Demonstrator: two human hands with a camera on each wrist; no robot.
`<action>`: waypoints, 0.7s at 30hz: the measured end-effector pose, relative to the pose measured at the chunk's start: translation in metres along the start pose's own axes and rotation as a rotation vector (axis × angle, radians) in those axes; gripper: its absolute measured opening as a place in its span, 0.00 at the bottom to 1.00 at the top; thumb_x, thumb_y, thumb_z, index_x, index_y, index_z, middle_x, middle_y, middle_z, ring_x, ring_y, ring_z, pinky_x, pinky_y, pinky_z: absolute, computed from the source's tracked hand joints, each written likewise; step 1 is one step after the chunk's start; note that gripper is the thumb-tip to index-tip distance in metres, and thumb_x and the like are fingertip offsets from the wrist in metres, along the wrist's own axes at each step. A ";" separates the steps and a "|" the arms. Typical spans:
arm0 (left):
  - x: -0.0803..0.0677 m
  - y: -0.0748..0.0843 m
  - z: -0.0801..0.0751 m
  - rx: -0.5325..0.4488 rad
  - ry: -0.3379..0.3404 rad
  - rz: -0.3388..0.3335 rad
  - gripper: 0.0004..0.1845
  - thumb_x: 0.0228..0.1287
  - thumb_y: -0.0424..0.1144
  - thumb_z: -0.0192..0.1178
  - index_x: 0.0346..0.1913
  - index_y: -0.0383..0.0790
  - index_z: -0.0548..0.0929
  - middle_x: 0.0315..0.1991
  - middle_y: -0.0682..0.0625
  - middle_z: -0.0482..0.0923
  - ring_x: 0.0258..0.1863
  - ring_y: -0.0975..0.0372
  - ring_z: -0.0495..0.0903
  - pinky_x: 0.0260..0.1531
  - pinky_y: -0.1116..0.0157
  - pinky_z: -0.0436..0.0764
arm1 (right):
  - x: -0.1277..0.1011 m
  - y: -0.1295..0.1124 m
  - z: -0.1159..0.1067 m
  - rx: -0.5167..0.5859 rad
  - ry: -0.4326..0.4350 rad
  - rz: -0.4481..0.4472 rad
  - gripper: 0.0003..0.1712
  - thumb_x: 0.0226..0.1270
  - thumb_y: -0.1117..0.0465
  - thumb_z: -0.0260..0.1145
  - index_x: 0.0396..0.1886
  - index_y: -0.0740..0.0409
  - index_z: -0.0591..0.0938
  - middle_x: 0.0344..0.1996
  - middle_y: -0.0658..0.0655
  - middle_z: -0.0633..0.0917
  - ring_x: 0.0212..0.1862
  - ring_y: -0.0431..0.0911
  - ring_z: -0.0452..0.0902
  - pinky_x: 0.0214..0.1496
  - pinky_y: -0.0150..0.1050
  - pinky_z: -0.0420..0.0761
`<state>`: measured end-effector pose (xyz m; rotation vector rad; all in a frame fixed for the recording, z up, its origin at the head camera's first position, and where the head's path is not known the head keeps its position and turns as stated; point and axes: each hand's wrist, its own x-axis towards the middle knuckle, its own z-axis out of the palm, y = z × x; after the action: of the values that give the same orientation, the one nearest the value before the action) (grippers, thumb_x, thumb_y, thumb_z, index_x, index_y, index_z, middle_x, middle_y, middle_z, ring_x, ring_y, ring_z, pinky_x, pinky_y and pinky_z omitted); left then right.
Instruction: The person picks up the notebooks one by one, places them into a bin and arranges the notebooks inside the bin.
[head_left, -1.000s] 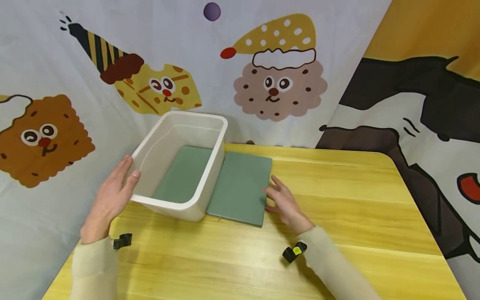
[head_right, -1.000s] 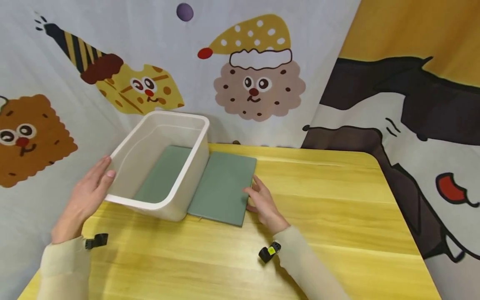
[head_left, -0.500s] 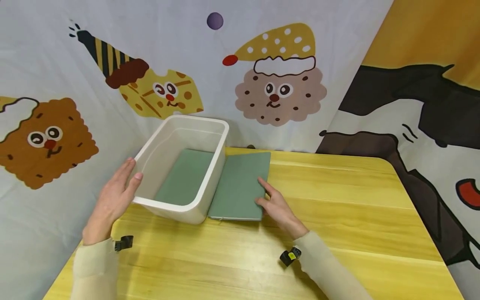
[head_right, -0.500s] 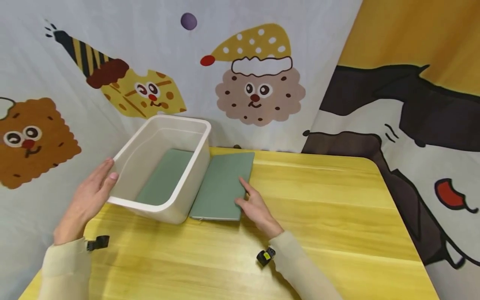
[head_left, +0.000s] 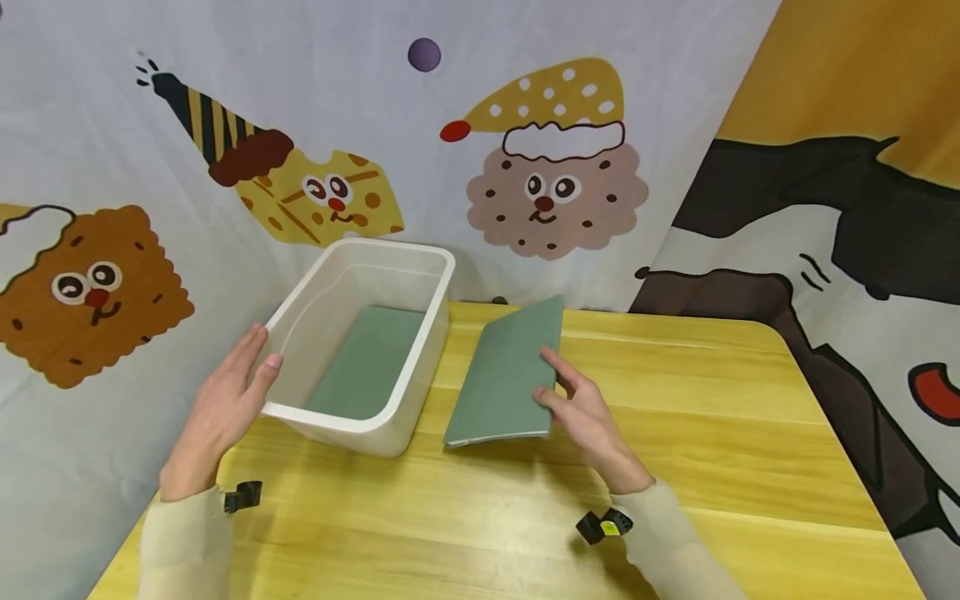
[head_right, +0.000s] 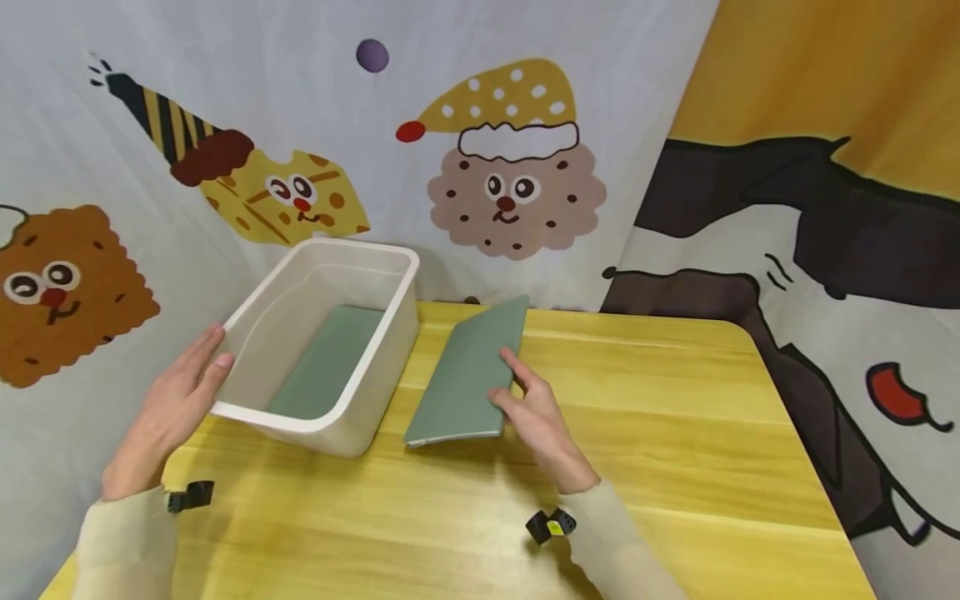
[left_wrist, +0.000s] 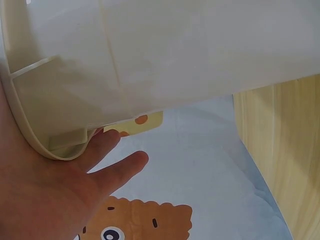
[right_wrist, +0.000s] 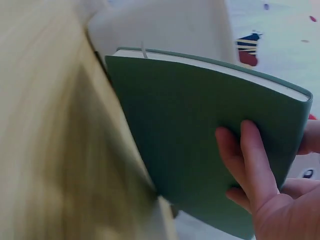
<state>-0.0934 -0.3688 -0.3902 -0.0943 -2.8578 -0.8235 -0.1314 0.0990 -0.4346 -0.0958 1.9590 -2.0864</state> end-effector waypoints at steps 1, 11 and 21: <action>0.000 0.000 0.000 -0.002 0.000 -0.002 0.35 0.86 0.52 0.38 0.83 0.33 0.50 0.83 0.36 0.44 0.78 0.32 0.48 0.68 0.28 0.51 | -0.002 -0.003 -0.002 0.005 0.001 -0.005 0.42 0.73 0.69 0.61 0.84 0.52 0.59 0.81 0.63 0.57 0.35 0.39 0.79 0.37 0.30 0.83; 0.000 0.000 0.001 0.004 -0.002 -0.006 0.35 0.86 0.52 0.38 0.83 0.34 0.50 0.83 0.36 0.44 0.78 0.32 0.48 0.68 0.28 0.51 | -0.026 -0.035 -0.016 -0.013 0.063 -0.066 0.39 0.74 0.64 0.63 0.82 0.45 0.64 0.76 0.59 0.67 0.36 0.36 0.76 0.34 0.26 0.77; 0.000 0.001 0.000 0.007 -0.008 -0.021 0.35 0.86 0.53 0.38 0.83 0.35 0.50 0.83 0.37 0.44 0.78 0.33 0.48 0.69 0.28 0.51 | -0.044 -0.075 -0.013 0.110 0.127 -0.153 0.35 0.76 0.65 0.65 0.79 0.44 0.69 0.50 0.48 0.69 0.42 0.37 0.64 0.27 0.24 0.65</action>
<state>-0.0931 -0.3674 -0.3896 -0.0670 -2.8743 -0.8187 -0.1035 0.1253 -0.3549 -0.0959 1.9581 -2.3478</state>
